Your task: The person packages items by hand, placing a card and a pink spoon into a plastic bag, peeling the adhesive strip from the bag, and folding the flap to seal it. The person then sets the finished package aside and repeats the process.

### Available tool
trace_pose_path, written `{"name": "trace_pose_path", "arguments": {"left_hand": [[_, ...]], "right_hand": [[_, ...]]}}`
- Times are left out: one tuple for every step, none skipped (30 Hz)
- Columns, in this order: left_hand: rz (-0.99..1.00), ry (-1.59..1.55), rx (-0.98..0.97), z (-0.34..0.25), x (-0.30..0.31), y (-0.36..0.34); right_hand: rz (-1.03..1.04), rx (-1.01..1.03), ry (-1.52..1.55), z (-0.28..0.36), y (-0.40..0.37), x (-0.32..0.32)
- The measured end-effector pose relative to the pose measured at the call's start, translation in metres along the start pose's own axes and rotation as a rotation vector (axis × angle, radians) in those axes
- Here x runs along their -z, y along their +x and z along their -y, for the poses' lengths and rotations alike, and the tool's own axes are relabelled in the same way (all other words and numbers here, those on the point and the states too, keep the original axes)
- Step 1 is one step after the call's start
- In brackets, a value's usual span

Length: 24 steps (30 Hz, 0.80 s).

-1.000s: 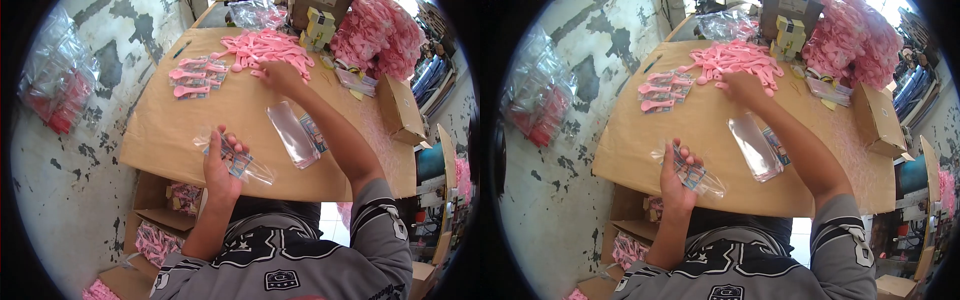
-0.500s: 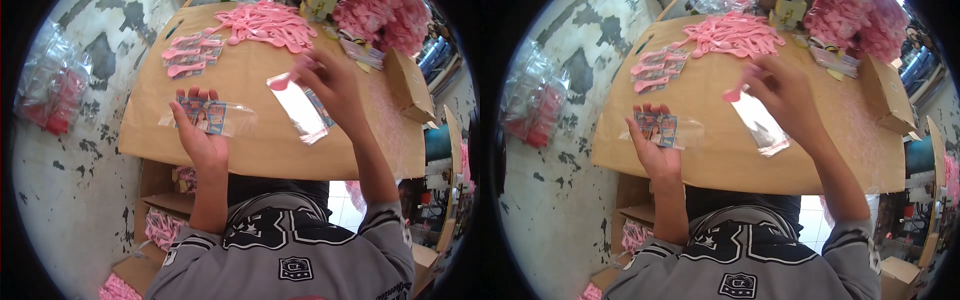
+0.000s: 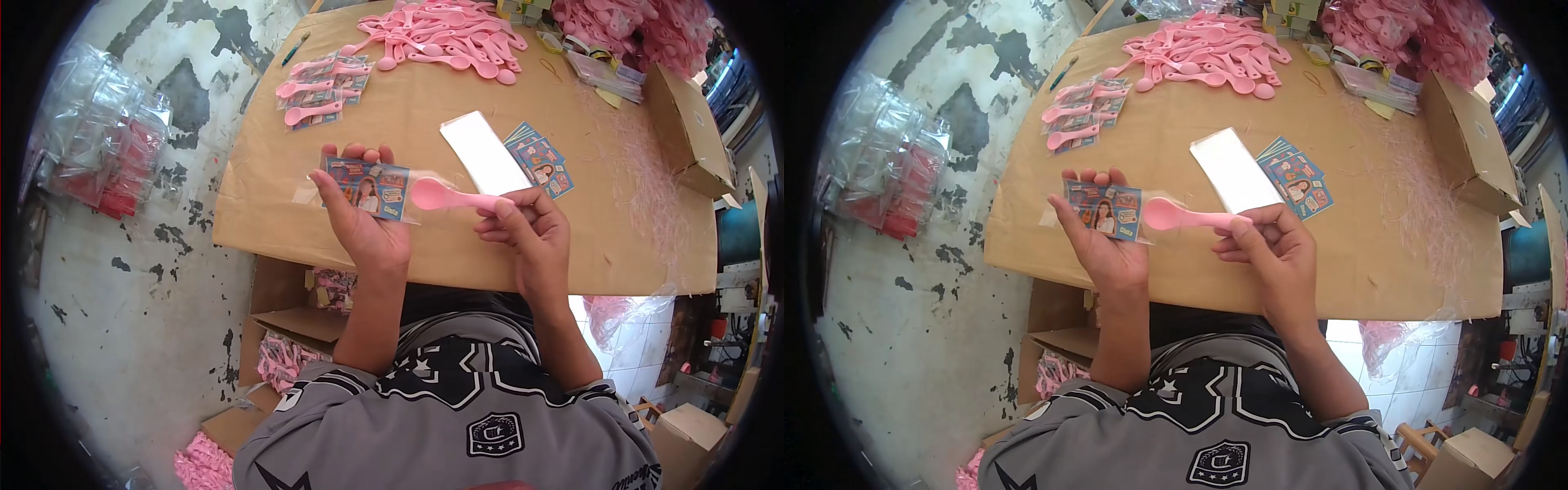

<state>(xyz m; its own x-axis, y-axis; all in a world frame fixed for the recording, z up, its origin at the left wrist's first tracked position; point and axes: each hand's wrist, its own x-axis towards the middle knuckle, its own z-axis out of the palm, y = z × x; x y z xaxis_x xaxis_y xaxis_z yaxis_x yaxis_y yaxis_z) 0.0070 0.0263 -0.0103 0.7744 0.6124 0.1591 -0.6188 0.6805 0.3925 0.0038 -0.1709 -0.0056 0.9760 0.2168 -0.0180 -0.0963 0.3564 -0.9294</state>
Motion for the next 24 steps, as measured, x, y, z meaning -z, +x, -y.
{"name": "trace_pose_path", "arguments": {"left_hand": [[-0.004,0.007,0.014,0.005,-0.001,-0.003],[-0.010,0.015,0.026,0.009,-0.001,-0.006],[-0.018,0.016,0.043,0.012,-0.003,-0.010],[-0.027,0.018,0.062,0.014,-0.004,-0.014],[-0.034,0.021,0.083,0.015,-0.005,-0.016],[-0.023,0.013,0.097,0.015,-0.003,-0.017],[-0.011,0.004,0.111,0.013,0.001,-0.016],[0.000,-0.005,0.123,0.012,0.004,-0.016],[0.011,0.007,0.120,0.012,0.004,-0.014],[0.022,0.017,0.115,0.011,0.003,-0.012],[0.035,0.026,0.108,0.010,0.002,-0.009],[0.039,0.035,0.121,0.010,-0.001,-0.008],[0.043,0.043,0.136,0.009,-0.005,-0.008],[0.046,0.049,0.152,0.010,-0.009,-0.009],[0.038,0.063,0.171,0.010,-0.012,-0.010],[0.026,0.078,0.189,0.009,-0.014,-0.013],[0.013,0.095,0.206,0.009,-0.015,-0.014],[0.018,0.081,0.224,0.009,-0.011,-0.015],[0.022,0.069,0.240,0.010,-0.007,-0.015],[0.027,0.056,0.255,0.010,-0.003,-0.015],[0.036,0.023,0.277,0.008,-0.001,-0.015],[0.047,-0.014,0.300,0.008,0.001,-0.016],[0.055,-0.053,0.325,0.008,0.002,-0.017],[0.059,-0.058,0.368,0.008,0.002,-0.018]], "right_hand": [[0.013,-0.029,0.027,-0.001,0.000,-0.002],[0.039,-0.054,0.031,-0.002,0.000,-0.003],[0.066,-0.081,0.036,-0.003,-0.002,-0.004],[0.090,-0.108,0.042,-0.003,-0.003,-0.006],[0.078,-0.125,0.037,0.000,-0.006,-0.011],[0.128,-0.122,-0.025,0.001,-0.006,-0.008],[0.178,-0.118,-0.088,0.003,-0.006,-0.002],[0.229,-0.114,-0.150,0.004,-0.006,0.003],[0.196,-0.092,-0.210,0.007,-0.007,0.007],[0.165,-0.070,-0.270,0.011,-0.007,0.011],[0.135,-0.045,-0.332,0.014,-0.007,0.012],[0.113,-0.033,-0.298,0.013,-0.005,0.011],[0.088,-0.020,-0.265,0.012,-0.004,0.011],[0.062,-0.008,-0.235,0.011,-0.003,0.012],[0.072,0.004,-0.223,0.009,-0.003,0.011],[0.083,0.013,-0.210,0.005,-0.003,0.007],[0.096,0.021,-0.197,0.002,-0.004,0.003],[0.116,0.043,-0.202,-0.001,-0.005,0.000],[0.138,0.065,-0.205,-0.003,-0.006,-0.003],[0.161,0.087,-0.208,-0.005,-0.006,-0.006],[0.179,-0.001,-0.115,0.001,-0.008,-0.012],[0.197,0.005,-0.155,-0.002,-0.006,-0.011],[0.214,0.009,-0.197,-0.006,-0.004,-0.008],[0.231,0.017,-0.241,-0.010,-0.001,-0.005]]}}
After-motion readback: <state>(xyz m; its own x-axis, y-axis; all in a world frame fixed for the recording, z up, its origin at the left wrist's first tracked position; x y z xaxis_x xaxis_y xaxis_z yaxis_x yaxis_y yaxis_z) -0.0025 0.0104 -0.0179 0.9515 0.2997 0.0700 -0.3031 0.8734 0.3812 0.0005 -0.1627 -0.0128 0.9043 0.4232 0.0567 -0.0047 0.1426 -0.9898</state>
